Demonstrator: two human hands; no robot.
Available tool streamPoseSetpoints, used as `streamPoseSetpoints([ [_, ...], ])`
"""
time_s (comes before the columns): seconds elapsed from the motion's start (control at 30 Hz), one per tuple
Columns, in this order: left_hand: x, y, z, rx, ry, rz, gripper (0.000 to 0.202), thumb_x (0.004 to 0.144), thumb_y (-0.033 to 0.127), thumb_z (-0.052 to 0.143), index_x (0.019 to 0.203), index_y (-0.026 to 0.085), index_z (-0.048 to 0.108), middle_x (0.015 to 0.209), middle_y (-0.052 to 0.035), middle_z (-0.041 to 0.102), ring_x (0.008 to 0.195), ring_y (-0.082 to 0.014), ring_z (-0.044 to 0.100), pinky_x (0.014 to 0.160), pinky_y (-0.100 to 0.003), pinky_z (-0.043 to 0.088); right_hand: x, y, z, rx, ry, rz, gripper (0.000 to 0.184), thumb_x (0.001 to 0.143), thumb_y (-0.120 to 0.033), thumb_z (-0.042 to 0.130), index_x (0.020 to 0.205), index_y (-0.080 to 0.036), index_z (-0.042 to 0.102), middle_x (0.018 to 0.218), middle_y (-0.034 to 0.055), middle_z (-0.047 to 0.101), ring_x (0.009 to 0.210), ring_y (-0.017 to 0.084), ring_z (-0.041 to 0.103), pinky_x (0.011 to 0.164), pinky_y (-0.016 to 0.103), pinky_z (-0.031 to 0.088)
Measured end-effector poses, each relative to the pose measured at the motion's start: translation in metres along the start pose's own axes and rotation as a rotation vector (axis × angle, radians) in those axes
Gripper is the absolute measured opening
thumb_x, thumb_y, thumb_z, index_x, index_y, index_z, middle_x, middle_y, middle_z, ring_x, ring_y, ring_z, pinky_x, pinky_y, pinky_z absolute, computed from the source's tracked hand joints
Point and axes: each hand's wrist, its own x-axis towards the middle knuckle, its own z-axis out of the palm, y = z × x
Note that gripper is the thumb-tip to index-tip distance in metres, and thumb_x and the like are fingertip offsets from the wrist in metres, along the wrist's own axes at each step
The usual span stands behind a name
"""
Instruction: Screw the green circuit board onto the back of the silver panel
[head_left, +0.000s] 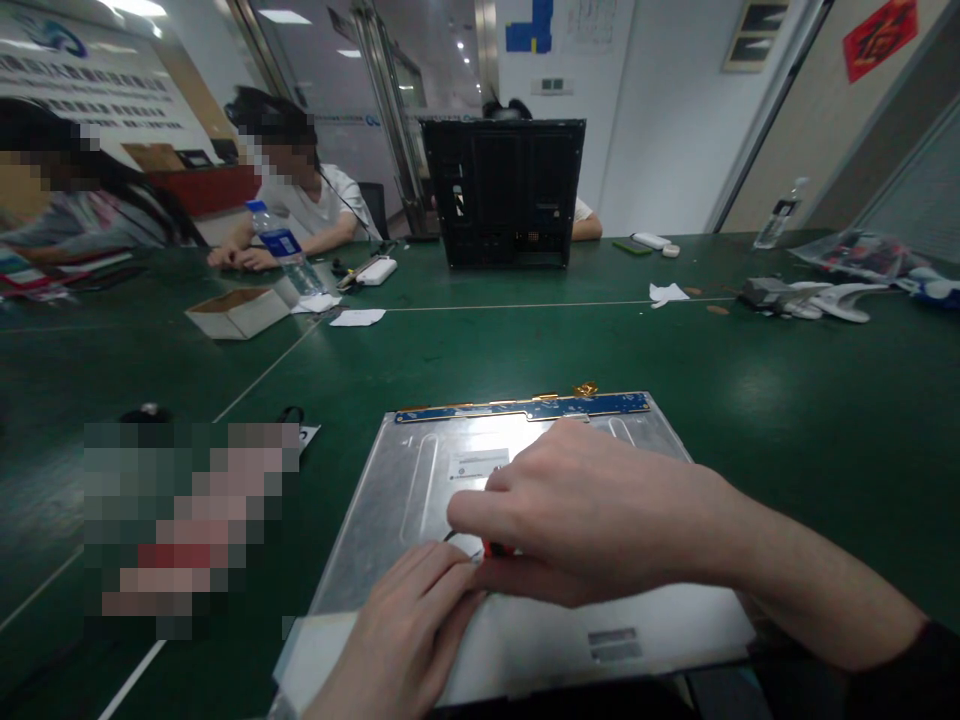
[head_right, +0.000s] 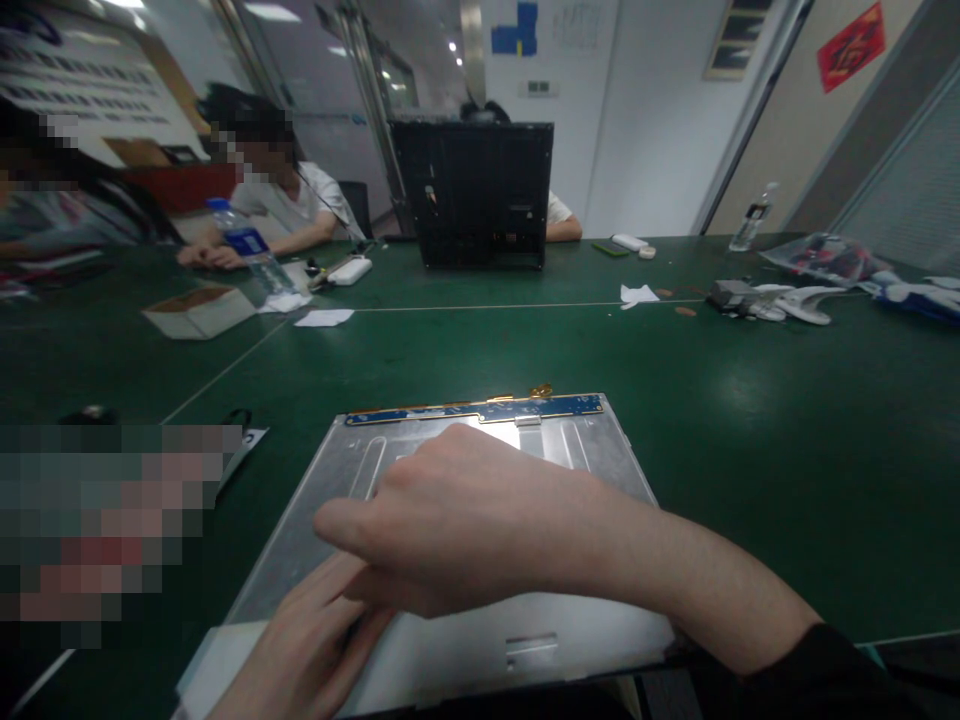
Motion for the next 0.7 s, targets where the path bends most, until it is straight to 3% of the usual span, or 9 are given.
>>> streamPoseSetpoints([
  [0.17, 0.0002, -0.0003, 0.0005, 0.005, -0.008, -0.017, 0.017, 0.092, 0.017, 0.045, 0.09, 0.021, 0.06, 0.082, -0.0041, 0.064, 0.076, -0.02, 0.063, 0.066, -0.029, 0.054, -0.001, 0.0008, 0.0013, 0.013, 0.008, -0.024, 0.018, 0.095, -0.035, 0.046, 0.094, -0.019, 0.053, 0.071, -0.0012, 0.06, 0.055, 0.012, 0.043, 0.048, 0.029, 0.018],
  [0.37, 0.0057, 0.0027, -0.0026, -0.002, -0.006, -0.017, 0.019, 0.093, 0.017, 0.044, 0.093, 0.022, 0.062, 0.084, -0.0041, 0.066, 0.076, -0.0195, 0.064, 0.066, -0.027, 0.054, -0.0016, -0.0005, -0.005, 0.1, -0.032, -0.033, 0.016, 0.082, -0.025, 0.053, 0.097, -0.017, 0.05, 0.088, 0.0019, 0.061, 0.061, 0.012, 0.045, 0.047, 0.028, 0.023],
  [0.53, 0.0059, 0.0034, -0.003, -0.006, 0.004, -0.006, 0.019, 0.093, 0.016, 0.044, 0.093, 0.022, 0.062, 0.082, -0.0035, 0.066, 0.075, -0.0192, 0.065, 0.064, -0.027, 0.053, -0.0008, -0.0017, -0.0044, 0.055, -0.04, -0.023, 0.014, 0.084, -0.022, 0.05, 0.097, -0.017, 0.049, 0.078, 0.0004, 0.061, 0.056, 0.011, 0.042, 0.048, 0.028, 0.021],
  [0.7, 0.0027, 0.002, -0.0011, 0.007, -0.002, -0.01, 0.018, 0.093, 0.016, 0.045, 0.089, 0.022, 0.062, 0.081, -0.0031, 0.065, 0.075, -0.0189, 0.064, 0.065, -0.028, 0.053, -0.0002, -0.0008, 0.0004, -0.014, 0.006, 0.013, 0.013, 0.092, -0.029, 0.046, 0.097, -0.018, 0.051, 0.067, -0.0022, 0.059, 0.05, 0.011, 0.037, 0.047, 0.03, 0.015],
])
